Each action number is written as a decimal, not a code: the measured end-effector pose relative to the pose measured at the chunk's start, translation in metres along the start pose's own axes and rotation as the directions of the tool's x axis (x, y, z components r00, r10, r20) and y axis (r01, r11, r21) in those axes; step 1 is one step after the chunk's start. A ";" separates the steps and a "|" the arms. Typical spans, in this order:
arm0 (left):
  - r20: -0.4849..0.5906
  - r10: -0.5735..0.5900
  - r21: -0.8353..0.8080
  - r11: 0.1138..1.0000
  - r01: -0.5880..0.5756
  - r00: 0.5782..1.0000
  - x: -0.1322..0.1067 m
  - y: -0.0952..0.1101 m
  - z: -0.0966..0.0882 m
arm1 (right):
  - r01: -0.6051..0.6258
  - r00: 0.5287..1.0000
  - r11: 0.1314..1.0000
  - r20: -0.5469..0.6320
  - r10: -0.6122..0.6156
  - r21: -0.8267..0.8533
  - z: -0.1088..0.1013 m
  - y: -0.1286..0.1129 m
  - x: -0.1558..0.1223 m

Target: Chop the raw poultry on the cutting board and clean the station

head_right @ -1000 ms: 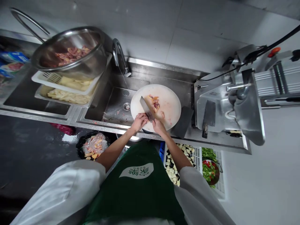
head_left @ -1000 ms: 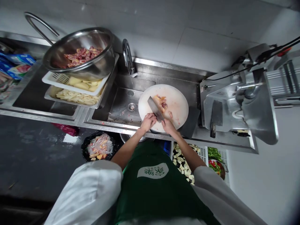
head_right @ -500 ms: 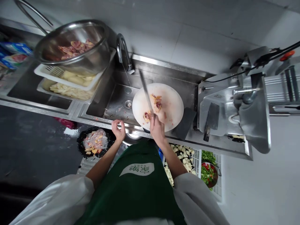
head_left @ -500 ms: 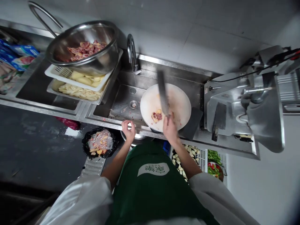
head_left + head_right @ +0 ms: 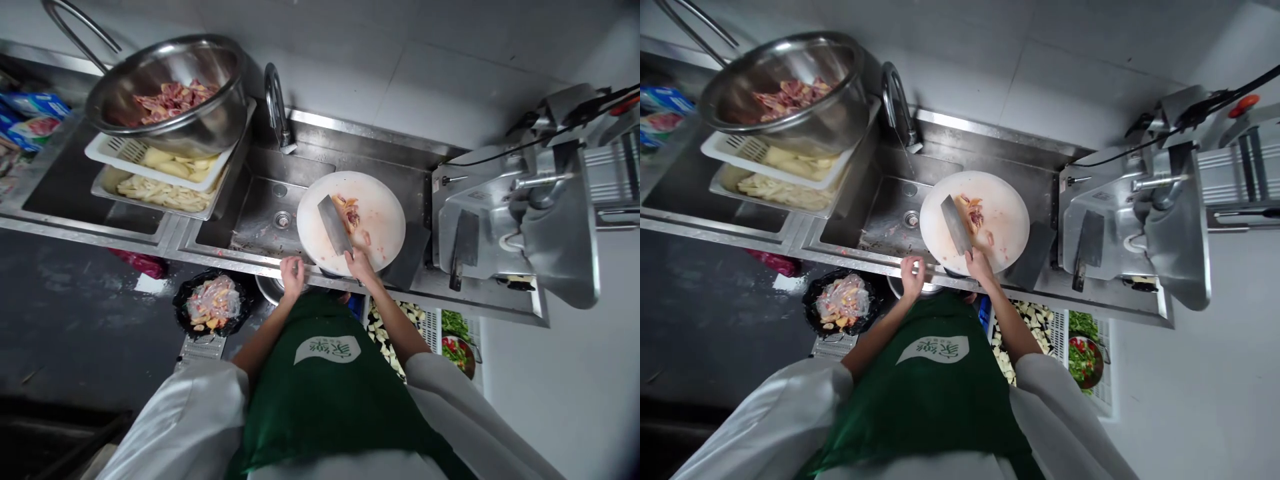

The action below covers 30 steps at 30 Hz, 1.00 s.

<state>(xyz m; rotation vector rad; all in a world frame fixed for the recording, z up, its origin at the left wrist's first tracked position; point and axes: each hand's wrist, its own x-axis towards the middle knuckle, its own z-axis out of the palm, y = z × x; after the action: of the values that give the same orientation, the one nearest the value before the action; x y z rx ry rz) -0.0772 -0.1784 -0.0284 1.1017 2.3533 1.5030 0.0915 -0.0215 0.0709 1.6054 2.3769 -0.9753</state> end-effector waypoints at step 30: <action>0.686 -0.590 0.661 0.750 -0.023 0.426 -0.046 -0.111 -0.102 | -0.044 0.883 0.997 -0.470 0.006 -0.071 -0.011 0.054 -0.048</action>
<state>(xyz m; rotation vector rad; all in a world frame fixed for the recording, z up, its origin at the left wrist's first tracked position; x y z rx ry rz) -0.1482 -0.3086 -0.0824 1.0508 1.9939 -0.1037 0.1620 -0.0403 0.0761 2.0241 2.6345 -0.5137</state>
